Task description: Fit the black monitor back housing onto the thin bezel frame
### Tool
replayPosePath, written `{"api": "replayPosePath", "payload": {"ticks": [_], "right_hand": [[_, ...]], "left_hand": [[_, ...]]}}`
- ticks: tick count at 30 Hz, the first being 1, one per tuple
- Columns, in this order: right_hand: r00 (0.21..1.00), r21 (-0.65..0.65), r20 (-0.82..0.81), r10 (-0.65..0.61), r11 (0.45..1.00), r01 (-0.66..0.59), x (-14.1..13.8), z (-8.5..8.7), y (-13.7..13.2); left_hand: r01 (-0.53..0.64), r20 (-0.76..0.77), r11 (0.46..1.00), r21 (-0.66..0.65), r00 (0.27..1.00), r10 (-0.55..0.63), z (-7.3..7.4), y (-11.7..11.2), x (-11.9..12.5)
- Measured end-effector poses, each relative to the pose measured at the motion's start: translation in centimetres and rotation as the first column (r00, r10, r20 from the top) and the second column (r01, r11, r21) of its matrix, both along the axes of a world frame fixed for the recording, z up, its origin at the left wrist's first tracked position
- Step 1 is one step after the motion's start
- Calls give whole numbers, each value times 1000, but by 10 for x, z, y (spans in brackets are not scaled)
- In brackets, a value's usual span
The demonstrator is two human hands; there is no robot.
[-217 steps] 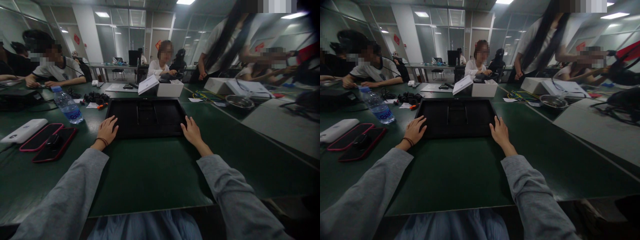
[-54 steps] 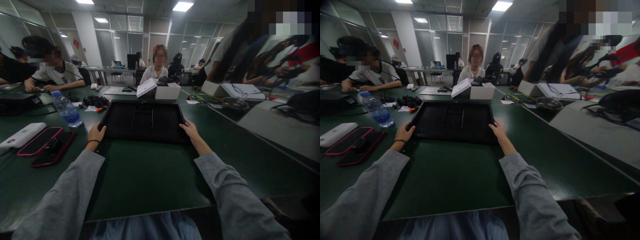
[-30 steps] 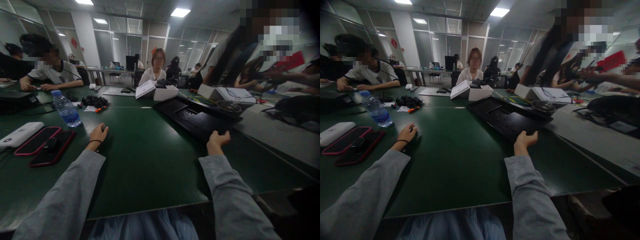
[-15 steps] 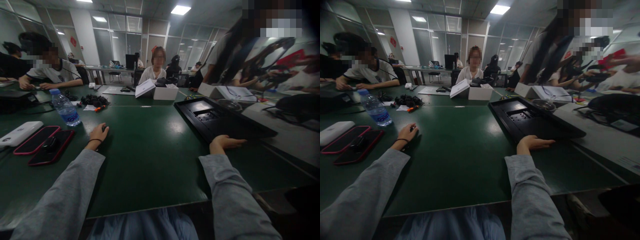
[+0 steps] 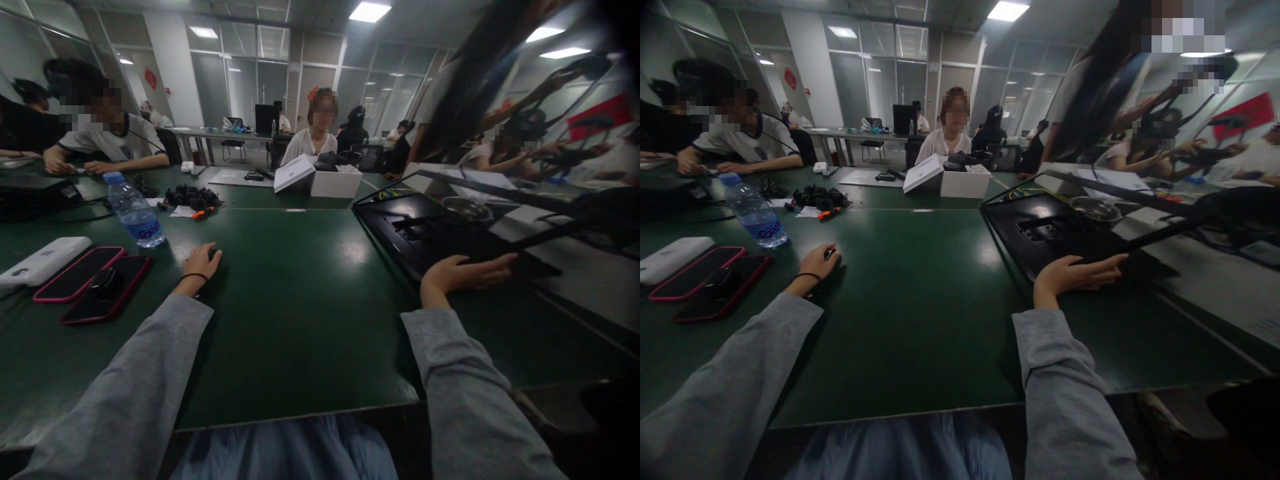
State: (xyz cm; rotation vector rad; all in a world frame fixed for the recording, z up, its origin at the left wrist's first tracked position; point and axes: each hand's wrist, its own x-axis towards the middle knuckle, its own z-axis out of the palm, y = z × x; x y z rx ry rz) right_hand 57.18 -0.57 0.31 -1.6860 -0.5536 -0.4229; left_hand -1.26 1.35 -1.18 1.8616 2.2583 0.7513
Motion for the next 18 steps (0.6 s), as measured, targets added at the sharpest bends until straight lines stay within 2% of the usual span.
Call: {"api": "replayPosePath", "payload": {"ticks": [2, 5, 8, 10, 13, 18], "right_hand": [[999, 32, 28, -15, 999, 14, -15, 7, -4], [964, 10, 251, 86, 996, -92, -34, 18, -9], [860, -39, 477, 182, 982, -186, -48, 24, -11], [786, -101, 559, 263, 963, -251, -58, 26, -10], [738, -198, 546, 397, 917, -346, -74, 29, -10], [763, -222, 410, 500, 866, -448, -91, 41, -20]], "left_hand": [[1, -5, 1000, -8, 1000, -1, 1, -1, 1], [1, -6, 1000, -10, 1000, -1, 3, -2, 1], [0, 5, 1000, -4, 1000, 0, 2, -1, 1], [-4, 23, 1000, 7, 1000, 4, 0, -1, 0], [-2, 67, 999, 32, 998, -1, 0, 0, 0], [-31, 132, 998, 56, 991, 23, 6, -4, 3]]}}
